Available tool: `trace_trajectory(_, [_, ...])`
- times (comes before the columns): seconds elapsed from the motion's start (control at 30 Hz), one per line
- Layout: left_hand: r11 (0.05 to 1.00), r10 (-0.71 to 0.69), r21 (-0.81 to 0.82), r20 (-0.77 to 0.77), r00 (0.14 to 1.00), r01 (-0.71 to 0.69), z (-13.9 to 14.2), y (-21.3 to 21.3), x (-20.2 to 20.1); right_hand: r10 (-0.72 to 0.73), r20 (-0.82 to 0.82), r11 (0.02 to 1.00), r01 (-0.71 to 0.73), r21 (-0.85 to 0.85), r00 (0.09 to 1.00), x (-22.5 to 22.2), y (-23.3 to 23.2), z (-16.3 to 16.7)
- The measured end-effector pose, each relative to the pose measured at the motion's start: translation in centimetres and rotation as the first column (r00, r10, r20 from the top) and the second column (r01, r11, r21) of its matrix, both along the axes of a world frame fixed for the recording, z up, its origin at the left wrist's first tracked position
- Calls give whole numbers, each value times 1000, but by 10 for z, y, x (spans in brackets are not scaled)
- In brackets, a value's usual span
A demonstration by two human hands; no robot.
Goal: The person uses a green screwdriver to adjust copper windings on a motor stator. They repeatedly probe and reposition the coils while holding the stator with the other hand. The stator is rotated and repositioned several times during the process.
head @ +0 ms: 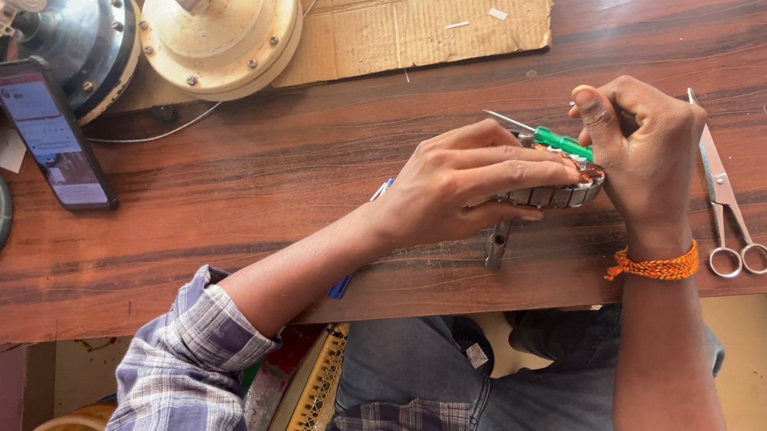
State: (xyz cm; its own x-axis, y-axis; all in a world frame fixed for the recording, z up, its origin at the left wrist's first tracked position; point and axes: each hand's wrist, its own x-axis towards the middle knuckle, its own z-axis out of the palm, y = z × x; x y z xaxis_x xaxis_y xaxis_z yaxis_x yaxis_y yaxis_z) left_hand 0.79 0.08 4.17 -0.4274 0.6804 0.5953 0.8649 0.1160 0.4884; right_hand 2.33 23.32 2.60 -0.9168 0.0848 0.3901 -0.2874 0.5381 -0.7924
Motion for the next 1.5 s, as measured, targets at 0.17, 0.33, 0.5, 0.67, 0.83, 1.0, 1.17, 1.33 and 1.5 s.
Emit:
trace_trajectory(0.17, [999, 28, 43, 10, 1000, -28, -6, 0, 2, -4, -16, 1000, 5, 25, 1000, 0, 1, -1])
trace_trajectory(0.33, [996, 71, 50, 15, 997, -71, -11, 1, 4, -3, -13, 1000, 3, 25, 1000, 0, 1, -1])
trace_trajectory(0.5, [990, 57, 123, 123, 991, -72, -16, 1, 4, -37, 21, 999, 37, 15, 999, -1, 0, 1])
trace_trajectory(0.67, [981, -37, 192, 66, 997, 24, -16, 0, -4, -51, 38, 999, 51, -3, 998, -3, -2, 4])
trace_trajectory(0.83, [992, -36, 122, -31, 999, 39, -14, -5, -9, -56, 21, 998, 56, 6, 998, -4, -3, 6])
trace_trajectory(1.0, [998, -34, 63, 74, 997, 29, -15, -6, -10, -45, -2, 999, 45, 7, 999, -4, -3, 5])
trace_trajectory(1.17, [999, -25, 50, 87, 996, 20, -17, -7, -10, -46, 4, 999, 46, 8, 999, -4, -2, 6])
trace_trajectory(1.33, [998, -24, 54, 91, 996, 19, -17, -8, -8, -38, -3, 999, 38, -5, 999, -4, -2, 7])
trace_trajectory(1.5, [998, -33, 52, 34, 999, 31, -17, -6, -12, -54, 39, 998, 55, -10, 998, -4, -4, 7])
